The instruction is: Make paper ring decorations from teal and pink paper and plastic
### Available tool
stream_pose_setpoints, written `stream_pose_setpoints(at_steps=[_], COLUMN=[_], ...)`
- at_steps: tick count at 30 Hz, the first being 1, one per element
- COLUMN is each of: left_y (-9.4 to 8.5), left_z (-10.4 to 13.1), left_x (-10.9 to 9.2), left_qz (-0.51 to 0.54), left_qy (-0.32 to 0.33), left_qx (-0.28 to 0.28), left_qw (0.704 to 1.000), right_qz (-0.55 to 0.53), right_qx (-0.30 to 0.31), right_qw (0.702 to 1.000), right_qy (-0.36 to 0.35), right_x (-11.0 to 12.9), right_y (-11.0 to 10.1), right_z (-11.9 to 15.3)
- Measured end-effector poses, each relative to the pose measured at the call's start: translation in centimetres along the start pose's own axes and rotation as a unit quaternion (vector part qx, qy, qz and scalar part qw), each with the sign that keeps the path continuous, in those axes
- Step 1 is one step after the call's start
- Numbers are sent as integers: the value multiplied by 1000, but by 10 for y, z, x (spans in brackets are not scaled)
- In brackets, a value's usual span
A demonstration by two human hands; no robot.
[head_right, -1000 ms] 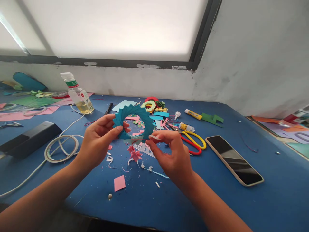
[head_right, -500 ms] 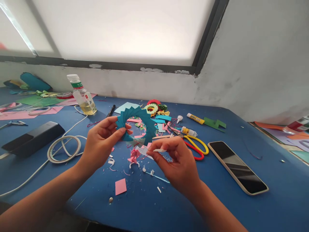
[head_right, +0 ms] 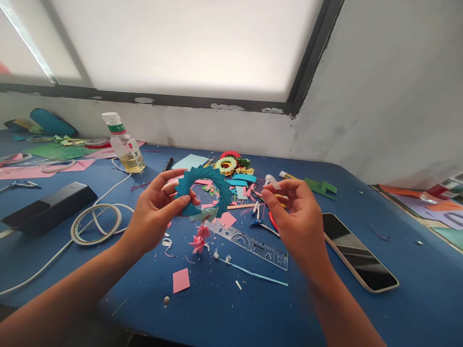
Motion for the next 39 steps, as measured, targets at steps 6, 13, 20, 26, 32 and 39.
stream_pose_setpoints(at_steps=[6,13,20,26,32,39], left_y=[4,22,31,33,36,42], left_z=[4,13,21,23,25,29], left_x=[5,25,26,24,17,7], left_qz=[-64,-64,-87,-133,-165,-222], left_qy=[11,-14,9,37,69,126], left_qx=[8,59,81,82,87,95], left_qw=[998,996,993,987,980,962], right_qz=[36,57,108,148,157,171], right_qx=[100,162,142,129,126,115], right_qw=[990,974,968,954,957,957], right_qy=[-98,-146,-175,-226,-210,-203], right_x=[26,46,50,63,59,55], right_y=[24,40,37,38,38,36], right_z=[14,31,32,36,36,34])
Point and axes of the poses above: each hand's wrist, its own z-axis away from the middle knuckle, its own y-axis out of the palm, x = y × z, the point moved 10 cm from there along -z, towards the middle knuckle, and after that the axes turned 3 degrees about z, right-handed, at the moved point
